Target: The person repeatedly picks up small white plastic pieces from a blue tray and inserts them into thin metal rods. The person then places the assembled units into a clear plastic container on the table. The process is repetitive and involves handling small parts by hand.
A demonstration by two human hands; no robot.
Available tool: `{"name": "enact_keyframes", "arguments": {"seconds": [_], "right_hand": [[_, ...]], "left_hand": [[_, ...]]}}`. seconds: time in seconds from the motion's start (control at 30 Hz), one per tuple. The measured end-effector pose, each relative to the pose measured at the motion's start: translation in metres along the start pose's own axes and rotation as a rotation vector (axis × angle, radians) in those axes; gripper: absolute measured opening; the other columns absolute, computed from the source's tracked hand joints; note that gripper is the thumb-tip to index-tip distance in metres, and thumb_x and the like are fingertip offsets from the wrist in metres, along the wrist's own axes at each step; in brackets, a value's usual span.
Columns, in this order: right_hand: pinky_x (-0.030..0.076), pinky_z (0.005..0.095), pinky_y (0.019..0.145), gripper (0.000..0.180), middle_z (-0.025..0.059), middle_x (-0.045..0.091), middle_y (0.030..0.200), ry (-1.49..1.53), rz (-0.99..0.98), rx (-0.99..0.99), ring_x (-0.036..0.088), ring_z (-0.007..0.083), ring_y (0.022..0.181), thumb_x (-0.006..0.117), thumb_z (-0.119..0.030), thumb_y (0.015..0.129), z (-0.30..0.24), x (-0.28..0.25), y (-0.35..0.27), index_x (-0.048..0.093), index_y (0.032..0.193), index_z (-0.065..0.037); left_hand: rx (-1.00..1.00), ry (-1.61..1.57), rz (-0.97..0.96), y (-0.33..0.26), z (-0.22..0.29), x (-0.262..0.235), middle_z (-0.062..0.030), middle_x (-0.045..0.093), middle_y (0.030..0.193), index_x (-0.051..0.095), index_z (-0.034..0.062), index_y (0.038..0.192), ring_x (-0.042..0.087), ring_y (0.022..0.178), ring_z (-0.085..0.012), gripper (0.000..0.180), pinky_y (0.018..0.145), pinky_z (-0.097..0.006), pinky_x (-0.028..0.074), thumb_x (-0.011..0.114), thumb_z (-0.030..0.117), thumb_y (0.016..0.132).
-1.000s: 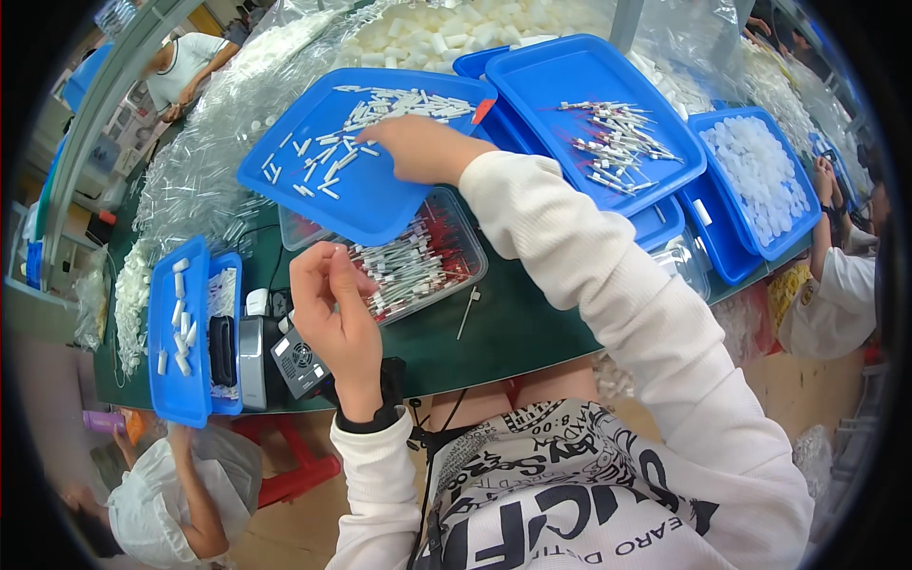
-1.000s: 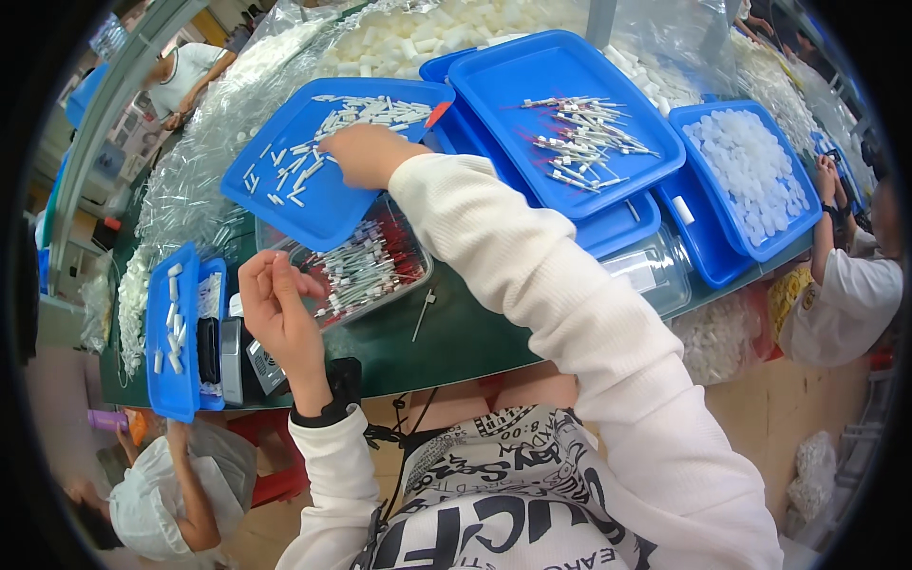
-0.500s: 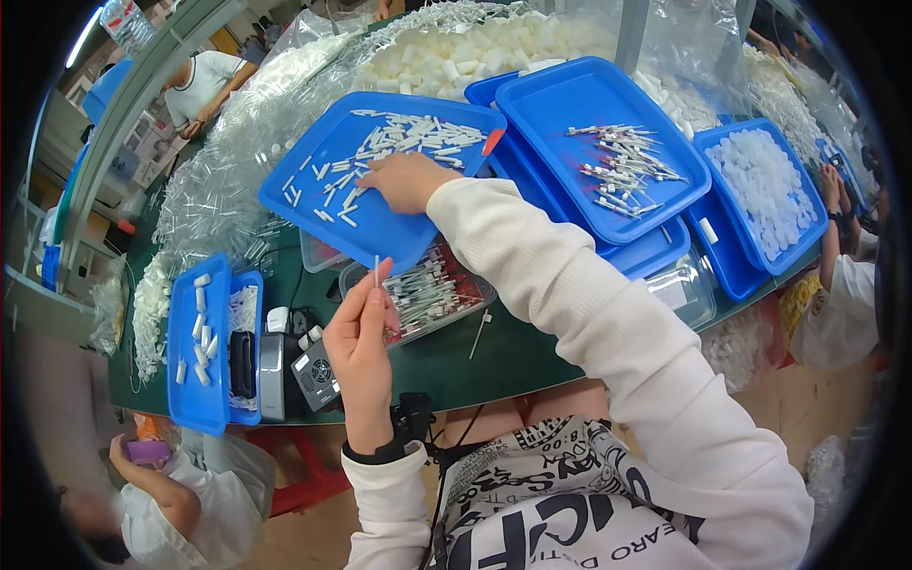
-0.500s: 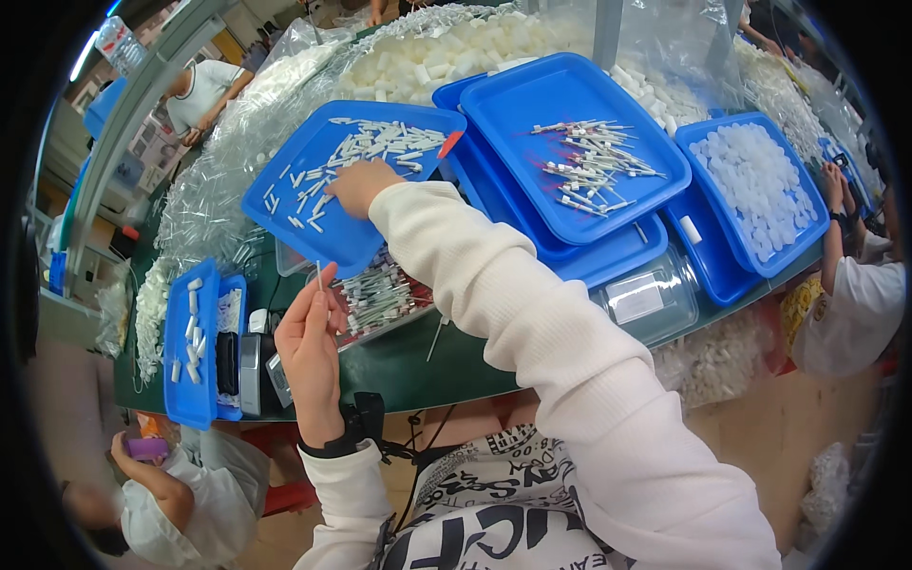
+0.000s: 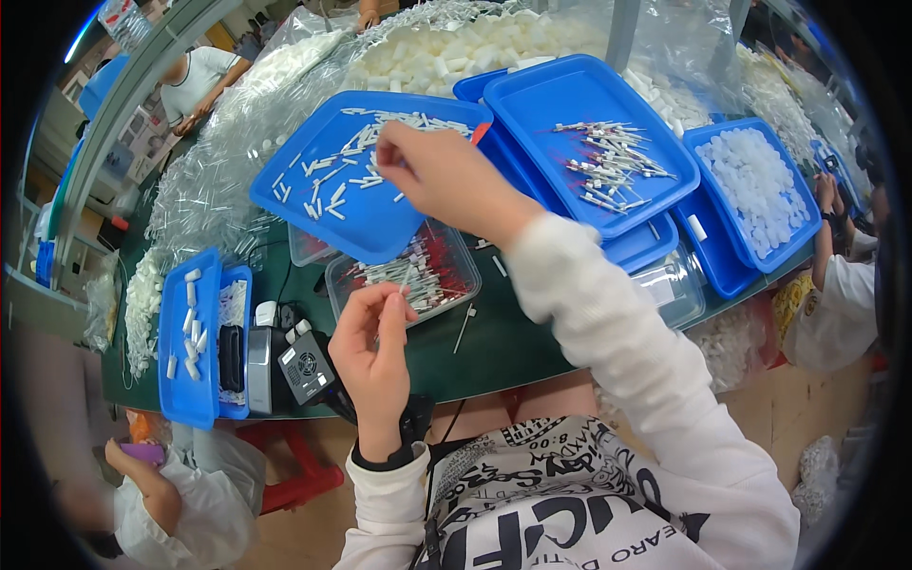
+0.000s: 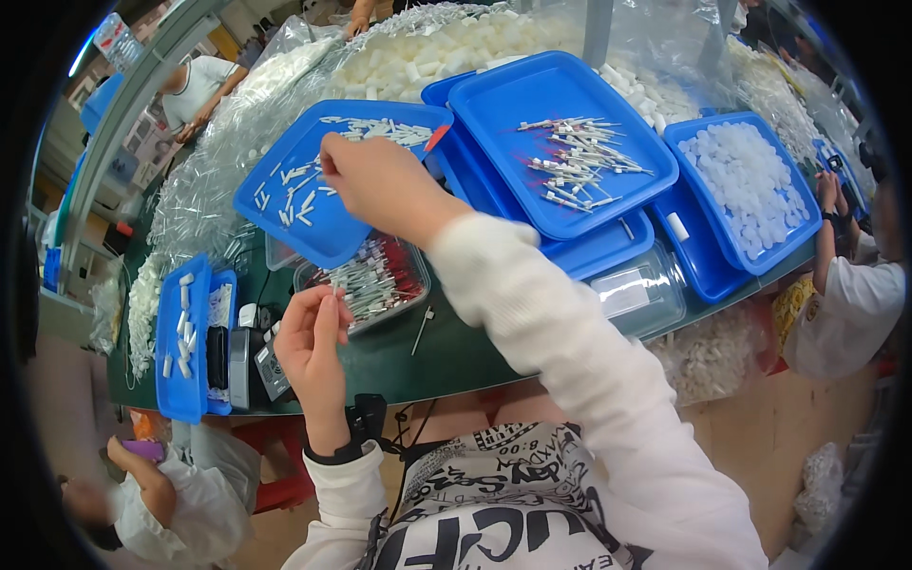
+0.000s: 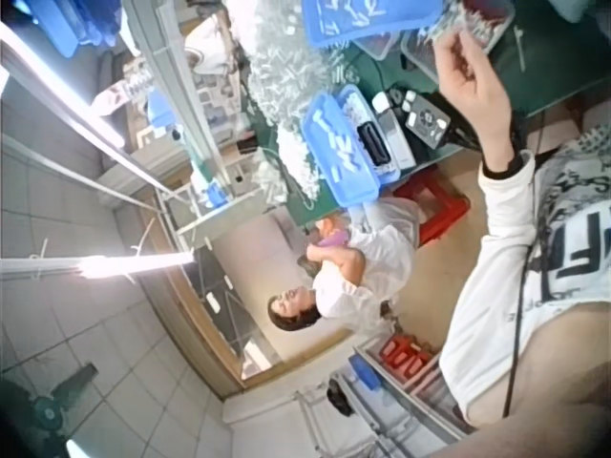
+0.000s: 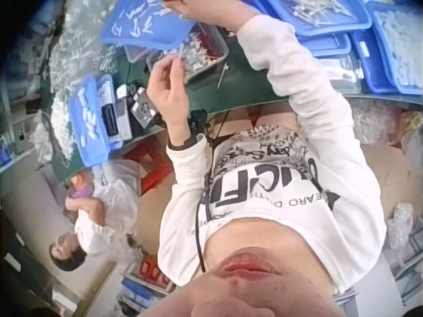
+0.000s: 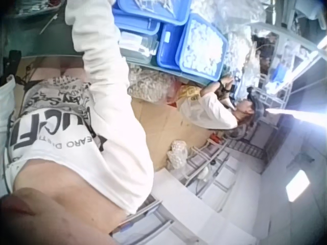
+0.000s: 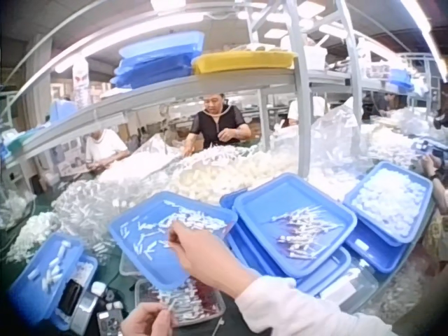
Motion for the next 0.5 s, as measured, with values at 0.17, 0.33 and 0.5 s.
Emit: {"name": "enact_keyframes", "arguments": {"seconds": [0.17, 0.33, 0.5], "right_hand": [[0.053, 0.0268, 0.068, 0.019, 0.0097, 0.071, 0.087, 0.430, -0.035, 0.137, 0.069, 0.0165, 0.078, 0.064, -0.005, 0.087, -0.047, -0.071, -0.093, 0.066, 0.105, -0.003], [0.055, 0.0263, 0.072, 0.017, 0.0081, 0.071, 0.089, 0.571, 0.018, 0.292, 0.070, 0.0156, 0.081, 0.067, -0.006, 0.086, -0.057, -0.087, -0.133, 0.070, 0.102, -0.003], [0.056, 0.0265, 0.071, 0.015, 0.0082, 0.071, 0.089, 0.482, 0.067, 0.305, 0.070, 0.0163, 0.080, 0.068, -0.002, 0.084, -0.058, -0.102, -0.147, 0.070, 0.099, -0.001]], "left_hand": [[0.154, 0.129, -0.101, -0.008, 0.031, 0.020, -0.0045, 0.063, 0.076, 0.064, -0.0013, 0.097, 0.057, 0.070, -0.0093, 0.009, 0.064, -0.022, 0.041, 0.059, 0.001, 0.090], [0.333, 0.297, -0.222, -0.010, 0.043, 0.038, -0.0057, 0.064, 0.077, 0.066, 0.0008, 0.094, 0.058, 0.065, -0.0121, 0.012, 0.056, -0.023, 0.041, 0.062, -0.005, 0.084], [0.382, 0.323, -0.250, -0.014, 0.048, 0.048, -0.0051, 0.064, 0.078, 0.068, 0.0022, 0.091, 0.051, 0.059, -0.0119, 0.012, 0.049, -0.024, 0.037, 0.065, -0.005, 0.082]]}}
Point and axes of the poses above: each hand's wrist, its own y-axis towards the middle knuckle, its own x-axis out of the palm, z = x × y, the point moved 3 cm from there along y, towards the middle knuckle
